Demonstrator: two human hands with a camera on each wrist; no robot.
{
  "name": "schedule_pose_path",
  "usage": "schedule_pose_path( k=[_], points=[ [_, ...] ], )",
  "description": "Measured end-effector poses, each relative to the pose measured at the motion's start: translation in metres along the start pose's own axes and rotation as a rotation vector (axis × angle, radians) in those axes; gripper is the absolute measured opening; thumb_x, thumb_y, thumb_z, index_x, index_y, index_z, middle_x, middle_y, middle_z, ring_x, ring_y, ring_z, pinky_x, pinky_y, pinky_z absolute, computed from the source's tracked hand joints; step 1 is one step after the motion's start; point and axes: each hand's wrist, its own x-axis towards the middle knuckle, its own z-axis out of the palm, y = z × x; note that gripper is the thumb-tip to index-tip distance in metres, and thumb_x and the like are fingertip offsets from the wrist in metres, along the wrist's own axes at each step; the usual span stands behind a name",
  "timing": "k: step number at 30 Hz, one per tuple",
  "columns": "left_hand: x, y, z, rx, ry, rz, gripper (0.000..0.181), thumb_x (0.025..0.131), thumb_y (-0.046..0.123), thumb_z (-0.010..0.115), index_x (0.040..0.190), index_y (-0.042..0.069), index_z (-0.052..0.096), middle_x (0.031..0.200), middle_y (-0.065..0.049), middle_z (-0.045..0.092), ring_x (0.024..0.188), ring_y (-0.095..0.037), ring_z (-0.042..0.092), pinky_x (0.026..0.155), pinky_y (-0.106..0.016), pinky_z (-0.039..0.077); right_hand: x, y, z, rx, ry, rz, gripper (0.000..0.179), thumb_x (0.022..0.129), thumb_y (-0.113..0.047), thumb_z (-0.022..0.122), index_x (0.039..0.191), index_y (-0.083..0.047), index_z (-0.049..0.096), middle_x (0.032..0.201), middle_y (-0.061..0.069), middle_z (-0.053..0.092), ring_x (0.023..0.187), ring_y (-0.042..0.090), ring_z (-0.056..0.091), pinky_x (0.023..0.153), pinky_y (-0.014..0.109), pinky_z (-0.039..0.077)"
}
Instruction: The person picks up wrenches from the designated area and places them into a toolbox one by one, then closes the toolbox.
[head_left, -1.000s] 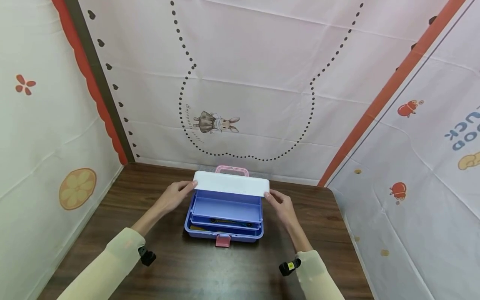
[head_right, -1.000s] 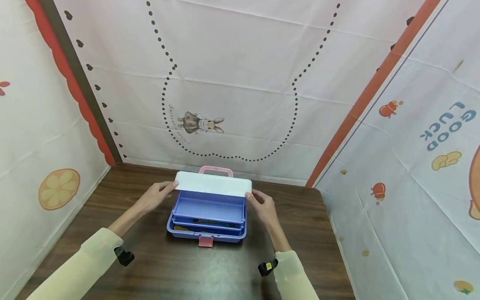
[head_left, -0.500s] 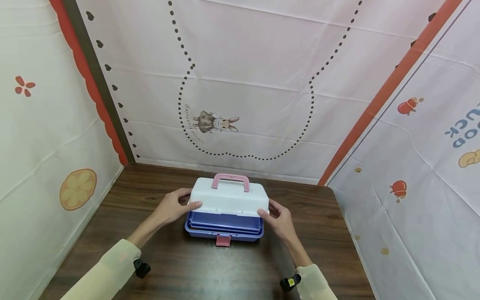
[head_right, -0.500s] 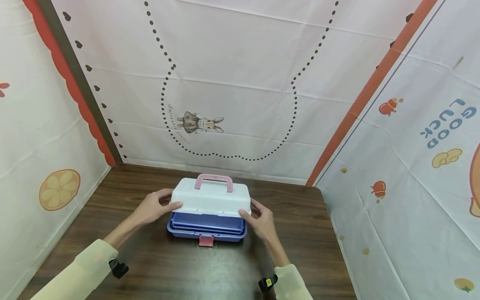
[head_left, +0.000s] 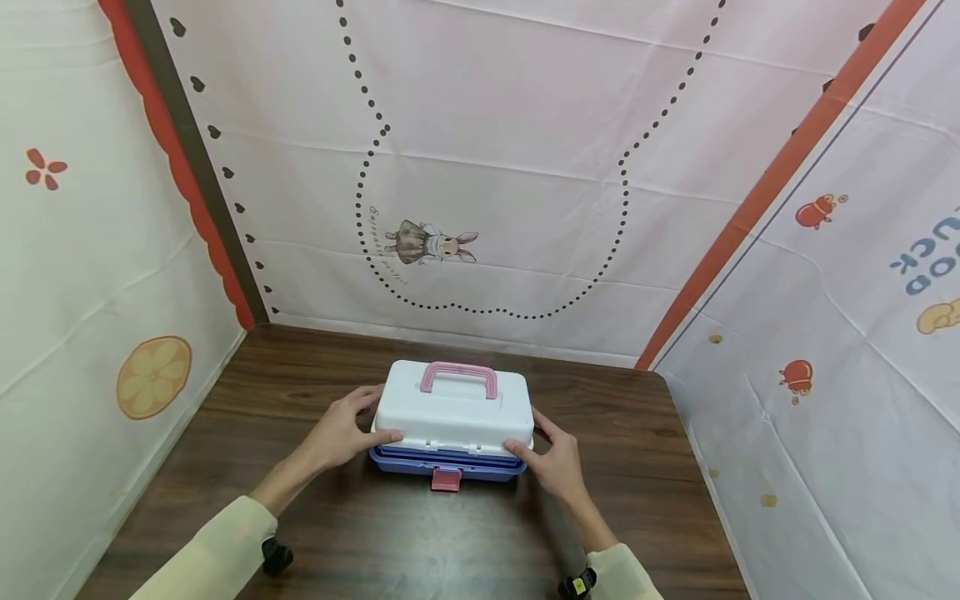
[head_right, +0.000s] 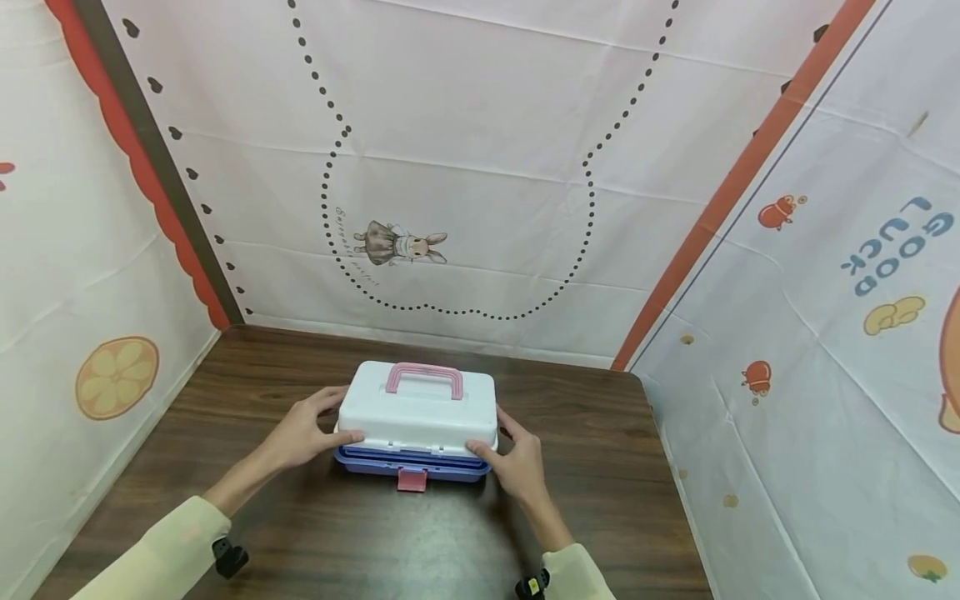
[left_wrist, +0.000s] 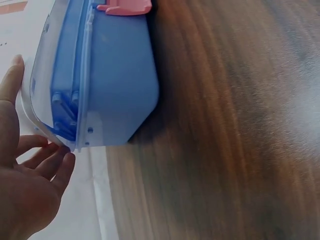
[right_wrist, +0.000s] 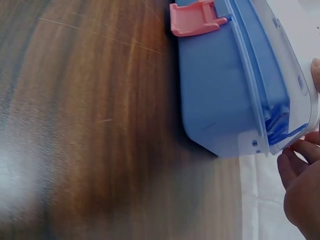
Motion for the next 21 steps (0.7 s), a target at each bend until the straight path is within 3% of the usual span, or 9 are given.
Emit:
schedule_pose_path(
  k=[12, 21],
  points=[
    [-0.010, -0.011, 0.020, 0.017, 0.061, 0.074, 0.107, 0.080, 0.063, 0.087, 0.161, 0.007, 0.044, 0.157, -0.016, 0.049, 0.140, -0.043, 0.051, 0.107, -0.068, 0.047, -0.011, 0.009, 0.007, -0.008, 0.042, -0.024, 0.081, 0.080, -0.033, 0.096, 0.150, -0.012, 0.061, 0.142, 0.005, 0.067, 0.126, 0.019, 0.067, 0.108, 0.048, 0.053],
    [0.001, -0.015, 0.026, 0.024, 0.075, 0.085, 0.108, 0.080, 0.059, 0.089, 0.163, 0.007, 0.041, 0.159, -0.019, 0.047, 0.141, -0.045, 0.049, 0.107, -0.069, 0.046, -0.003, 0.013, 0.010, -0.011, 0.057, 0.006, 0.084, 0.080, -0.033, 0.096, 0.151, -0.009, 0.059, 0.146, 0.007, 0.063, 0.128, 0.023, 0.065, 0.109, 0.046, 0.052]
  ],
)
